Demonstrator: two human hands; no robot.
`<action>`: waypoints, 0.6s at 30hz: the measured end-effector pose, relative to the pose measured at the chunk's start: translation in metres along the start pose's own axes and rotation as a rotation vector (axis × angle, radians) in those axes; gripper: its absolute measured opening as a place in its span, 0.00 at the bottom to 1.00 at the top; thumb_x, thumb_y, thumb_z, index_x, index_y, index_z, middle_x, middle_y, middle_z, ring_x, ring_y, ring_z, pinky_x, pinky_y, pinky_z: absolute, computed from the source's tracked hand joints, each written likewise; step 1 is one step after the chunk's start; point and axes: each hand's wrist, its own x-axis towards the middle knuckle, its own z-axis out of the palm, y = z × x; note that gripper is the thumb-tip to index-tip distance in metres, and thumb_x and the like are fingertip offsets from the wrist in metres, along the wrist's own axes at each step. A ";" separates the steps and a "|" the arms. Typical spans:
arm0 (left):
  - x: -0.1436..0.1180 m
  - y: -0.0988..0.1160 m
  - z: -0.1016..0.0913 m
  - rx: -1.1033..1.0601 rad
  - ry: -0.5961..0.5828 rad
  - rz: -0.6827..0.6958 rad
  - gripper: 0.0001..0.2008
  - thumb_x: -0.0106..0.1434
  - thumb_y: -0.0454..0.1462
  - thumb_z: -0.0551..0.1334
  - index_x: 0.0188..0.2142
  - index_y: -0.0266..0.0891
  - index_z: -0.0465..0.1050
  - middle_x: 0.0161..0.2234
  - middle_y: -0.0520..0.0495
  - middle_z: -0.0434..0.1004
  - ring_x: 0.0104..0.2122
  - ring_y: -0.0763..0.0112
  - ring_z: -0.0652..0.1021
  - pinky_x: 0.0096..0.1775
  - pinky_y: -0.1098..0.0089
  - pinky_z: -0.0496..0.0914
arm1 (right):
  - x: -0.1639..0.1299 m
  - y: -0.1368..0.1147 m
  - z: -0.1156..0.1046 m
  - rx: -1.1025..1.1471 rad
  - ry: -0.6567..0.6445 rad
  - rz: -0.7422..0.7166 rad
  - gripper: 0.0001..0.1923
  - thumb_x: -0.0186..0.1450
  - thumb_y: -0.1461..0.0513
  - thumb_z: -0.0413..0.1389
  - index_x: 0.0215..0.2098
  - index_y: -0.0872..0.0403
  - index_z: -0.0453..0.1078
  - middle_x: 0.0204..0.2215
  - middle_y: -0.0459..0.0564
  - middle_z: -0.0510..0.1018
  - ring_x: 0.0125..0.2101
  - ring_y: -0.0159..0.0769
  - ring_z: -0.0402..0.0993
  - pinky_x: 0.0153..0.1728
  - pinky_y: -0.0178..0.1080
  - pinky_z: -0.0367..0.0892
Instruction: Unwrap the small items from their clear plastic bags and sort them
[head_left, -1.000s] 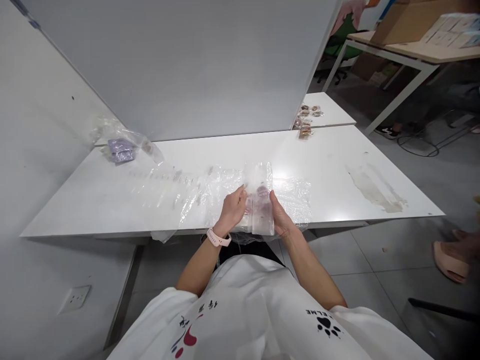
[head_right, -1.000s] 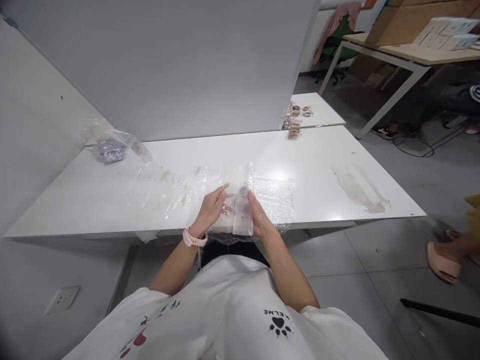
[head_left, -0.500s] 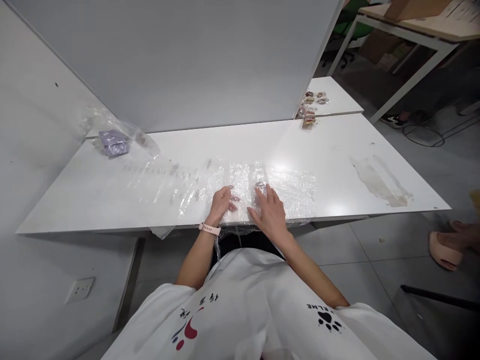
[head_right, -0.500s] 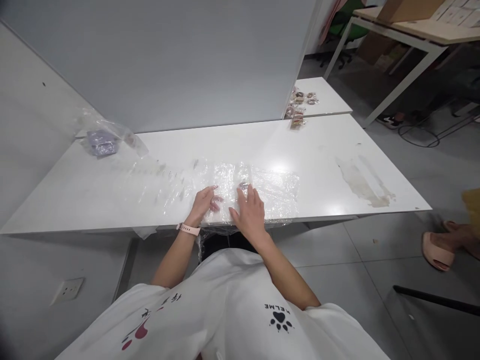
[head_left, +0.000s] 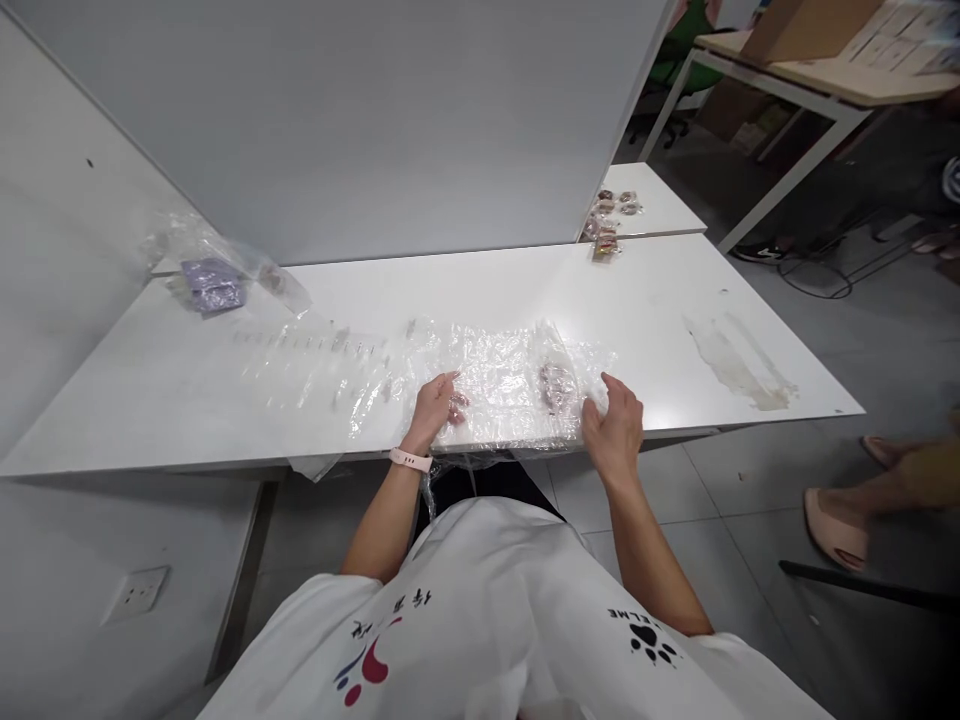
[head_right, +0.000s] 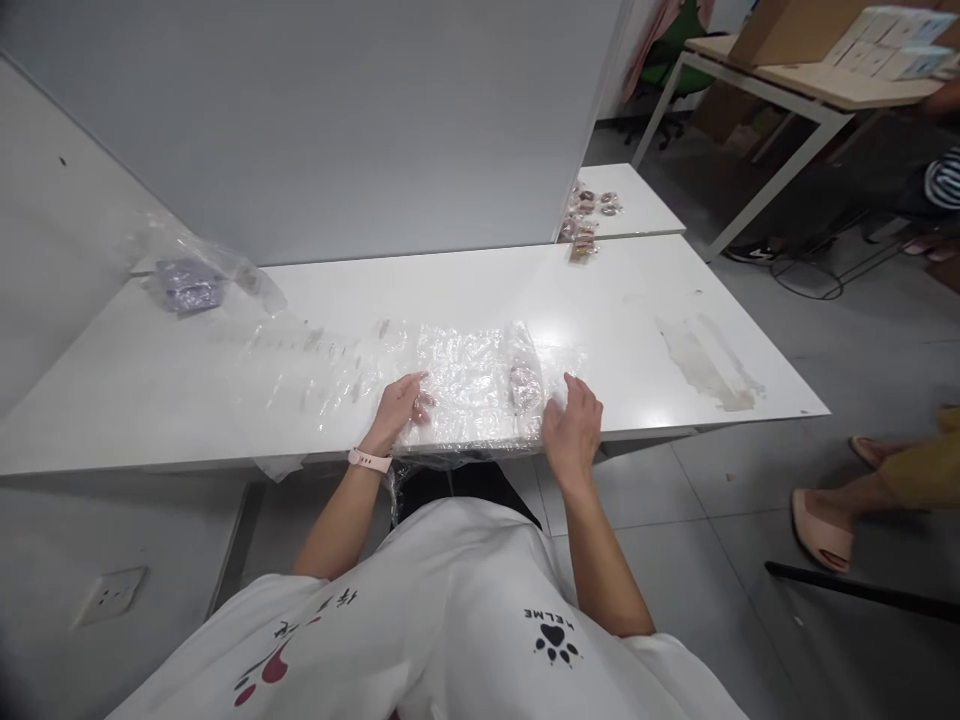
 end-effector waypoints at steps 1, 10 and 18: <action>0.000 0.000 0.000 0.004 0.004 0.000 0.21 0.75 0.38 0.51 0.63 0.33 0.66 0.31 0.46 0.79 0.18 0.78 0.75 0.22 0.76 0.70 | -0.004 -0.002 -0.001 -0.039 0.071 -0.077 0.23 0.70 0.57 0.48 0.59 0.56 0.68 0.55 0.62 0.75 0.54 0.51 0.70 0.53 0.56 0.67; -0.007 0.013 -0.026 0.189 0.008 0.091 0.22 0.73 0.38 0.51 0.62 0.35 0.67 0.30 0.48 0.78 0.16 0.79 0.70 0.20 0.75 0.67 | -0.028 -0.028 0.014 -0.120 0.005 -0.328 0.18 0.71 0.60 0.49 0.55 0.51 0.72 0.61 0.60 0.68 0.54 0.49 0.68 0.49 0.51 0.70; -0.012 0.018 -0.037 0.947 0.454 0.317 0.28 0.68 0.33 0.57 0.67 0.31 0.59 0.57 0.31 0.71 0.56 0.48 0.72 0.54 0.48 0.70 | -0.012 0.007 -0.003 -0.208 0.125 -0.081 0.26 0.69 0.59 0.49 0.65 0.55 0.62 0.60 0.66 0.66 0.56 0.58 0.64 0.52 0.64 0.64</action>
